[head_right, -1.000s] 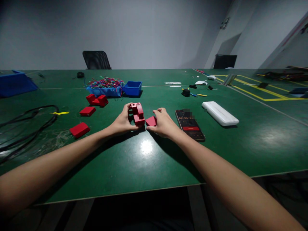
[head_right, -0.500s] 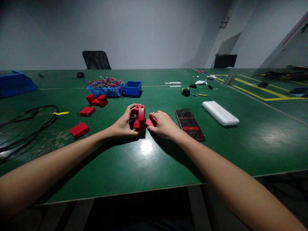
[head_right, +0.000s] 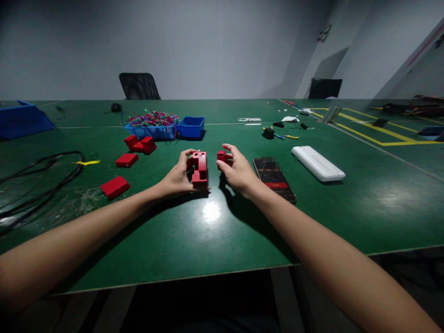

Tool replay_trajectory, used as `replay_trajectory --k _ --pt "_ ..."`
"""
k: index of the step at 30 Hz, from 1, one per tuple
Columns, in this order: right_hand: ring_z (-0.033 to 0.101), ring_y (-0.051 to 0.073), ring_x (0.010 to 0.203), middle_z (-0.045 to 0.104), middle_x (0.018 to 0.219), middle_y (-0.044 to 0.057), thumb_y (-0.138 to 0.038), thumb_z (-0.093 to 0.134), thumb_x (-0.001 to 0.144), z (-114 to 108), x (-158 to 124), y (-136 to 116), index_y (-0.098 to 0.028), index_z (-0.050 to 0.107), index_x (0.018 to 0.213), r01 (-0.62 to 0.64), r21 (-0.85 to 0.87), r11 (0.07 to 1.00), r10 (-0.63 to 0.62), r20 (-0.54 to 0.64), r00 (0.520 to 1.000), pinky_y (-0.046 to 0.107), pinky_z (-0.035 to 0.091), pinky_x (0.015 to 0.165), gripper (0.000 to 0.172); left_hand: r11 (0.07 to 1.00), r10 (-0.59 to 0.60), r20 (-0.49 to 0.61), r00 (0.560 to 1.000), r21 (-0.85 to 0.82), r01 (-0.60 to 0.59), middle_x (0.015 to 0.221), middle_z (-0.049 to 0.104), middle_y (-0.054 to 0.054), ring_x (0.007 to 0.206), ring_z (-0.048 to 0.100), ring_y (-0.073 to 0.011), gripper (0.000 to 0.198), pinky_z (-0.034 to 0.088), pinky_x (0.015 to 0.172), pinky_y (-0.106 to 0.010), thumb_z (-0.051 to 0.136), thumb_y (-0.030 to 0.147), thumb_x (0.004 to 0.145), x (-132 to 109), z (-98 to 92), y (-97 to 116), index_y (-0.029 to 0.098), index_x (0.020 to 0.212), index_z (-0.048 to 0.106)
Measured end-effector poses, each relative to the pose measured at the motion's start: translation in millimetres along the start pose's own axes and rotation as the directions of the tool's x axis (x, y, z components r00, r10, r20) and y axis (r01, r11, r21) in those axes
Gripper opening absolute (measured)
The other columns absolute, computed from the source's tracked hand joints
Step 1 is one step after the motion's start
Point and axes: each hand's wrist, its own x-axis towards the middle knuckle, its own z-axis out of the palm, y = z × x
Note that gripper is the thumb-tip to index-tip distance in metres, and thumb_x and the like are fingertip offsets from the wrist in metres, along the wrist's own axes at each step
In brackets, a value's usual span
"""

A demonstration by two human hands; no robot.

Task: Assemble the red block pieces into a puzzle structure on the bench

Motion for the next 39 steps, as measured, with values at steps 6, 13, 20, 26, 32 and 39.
replay_trajectory --k 6,13,20,26,32,39 --pt "0.065 0.012 0.072 0.067 0.079 0.002 -0.015 0.046 0.095 7 0 -13 -0.019 0.058 0.088 -0.340 0.527 0.779 0.369 0.055 0.928 0.031 0.060 0.080 0.014 0.996 0.042 0.008 0.999 0.083 -0.042 0.125 0.055 -0.015 0.111 0.062 -0.0282 0.098 0.050 0.095 -0.044 0.085 0.045 0.056 0 -0.9 1 0.024 0.130 0.024" --pt "0.068 0.013 0.069 0.070 0.075 0.007 -0.018 0.032 0.101 7 3 -15 -0.013 0.062 0.085 -0.389 0.608 0.692 0.459 0.044 0.887 0.027 0.061 0.072 0.035 0.990 0.076 0.024 0.997 0.116 -0.078 0.128 0.055 -0.017 0.114 0.061 -0.0295 0.098 0.050 0.096 -0.044 0.084 0.046 0.058 0 -1.2 3 0.022 0.132 0.023" --pt "0.067 0.011 0.066 0.069 0.075 0.006 -0.005 0.054 0.086 7 1 -13 -0.013 0.063 0.075 -0.360 0.566 0.742 0.417 0.031 0.909 0.018 0.059 0.065 0.016 0.983 0.095 0.030 0.995 0.154 -0.098 0.127 0.055 -0.018 0.113 0.061 -0.0300 0.101 0.050 0.096 -0.045 0.084 0.048 0.059 -1 -1.2 2 0.022 0.133 0.021" --pt "0.067 0.014 0.071 0.065 0.076 0.005 0.007 0.054 0.069 7 1 -11 -0.016 0.056 0.067 -0.323 0.516 0.794 0.375 0.003 0.927 0.030 0.061 0.083 0.023 0.984 0.098 0.035 0.995 0.149 -0.102 0.124 0.056 -0.017 0.112 0.062 -0.0298 0.101 0.051 0.096 -0.045 0.084 0.047 0.059 0 -1.7 3 0.022 0.133 0.020" --pt "0.066 0.013 0.071 0.067 0.071 0.002 0.007 0.054 0.064 7 -2 -14 -0.017 0.059 0.073 -0.356 0.493 0.794 0.398 0.021 0.917 0.028 0.059 0.080 0.026 0.985 0.064 0.032 0.997 0.159 -0.069 0.123 0.055 -0.016 0.108 0.062 -0.0287 0.101 0.051 0.092 -0.044 0.084 0.048 0.058 -1 -1.9 4 0.021 0.132 0.021" --pt "0.063 0.010 0.063 0.068 0.067 -0.001 0.006 0.055 0.060 8 -4 -15 -0.016 0.062 0.074 -0.322 0.456 0.830 0.359 0.006 0.933 0.024 0.056 0.077 0.026 0.983 0.053 0.027 0.998 0.173 -0.057 0.124 0.054 -0.015 0.106 0.062 -0.0280 0.100 0.051 0.091 -0.043 0.084 0.048 0.058 -2 -1.7 4 0.022 0.132 0.021"
